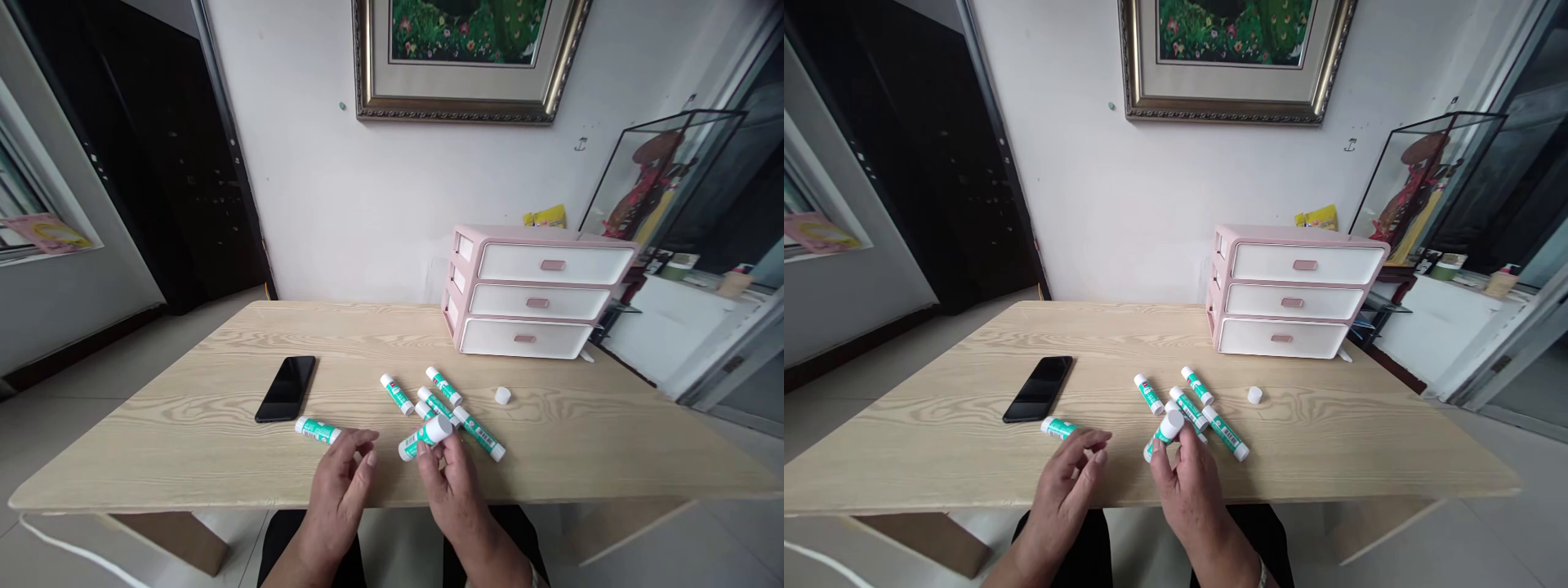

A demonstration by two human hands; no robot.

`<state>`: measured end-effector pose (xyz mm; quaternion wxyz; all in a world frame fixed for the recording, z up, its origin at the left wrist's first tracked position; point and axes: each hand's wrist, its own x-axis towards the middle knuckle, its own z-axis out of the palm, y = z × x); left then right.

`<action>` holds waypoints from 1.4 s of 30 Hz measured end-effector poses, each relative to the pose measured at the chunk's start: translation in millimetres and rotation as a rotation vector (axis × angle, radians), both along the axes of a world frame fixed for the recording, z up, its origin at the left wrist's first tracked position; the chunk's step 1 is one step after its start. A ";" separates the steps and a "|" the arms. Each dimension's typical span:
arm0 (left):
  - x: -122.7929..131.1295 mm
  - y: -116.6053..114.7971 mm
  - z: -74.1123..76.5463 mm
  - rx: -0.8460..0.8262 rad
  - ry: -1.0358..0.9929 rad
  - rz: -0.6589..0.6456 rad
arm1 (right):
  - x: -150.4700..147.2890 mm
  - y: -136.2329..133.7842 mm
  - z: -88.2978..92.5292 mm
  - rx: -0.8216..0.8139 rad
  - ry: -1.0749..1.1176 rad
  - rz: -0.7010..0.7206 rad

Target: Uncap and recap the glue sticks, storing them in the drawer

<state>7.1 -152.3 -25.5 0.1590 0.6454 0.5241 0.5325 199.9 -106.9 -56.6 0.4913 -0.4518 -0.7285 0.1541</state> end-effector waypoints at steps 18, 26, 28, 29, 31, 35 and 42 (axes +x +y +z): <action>-53.2 19.6 -13.4 -0.040 0.937 0.382 | -1.9 3.7 20.4 0.128 -0.647 -0.129; -56.6 20.6 -8.6 -0.071 0.950 0.348 | 20.6 12.6 17.4 0.127 -0.395 -0.116; -58.6 22.2 -13.0 -0.083 0.945 0.339 | 41.4 25.2 18.6 0.133 -0.341 -0.165; -59.1 23.1 -15.3 -0.095 0.945 0.339 | 53.2 32.7 19.9 0.138 -0.317 -0.208; -58.6 24.7 -18.7 -0.127 0.952 0.346 | 77.0 48.3 23.6 0.134 -0.278 -0.327; -53.2 26.1 -16.5 -0.173 0.980 0.355 | 114.1 73.5 32.9 0.014 -0.264 -0.529; -52.1 30.0 -12.1 -0.228 0.966 0.306 | 130.9 91.8 25.5 -0.126 -0.532 -0.556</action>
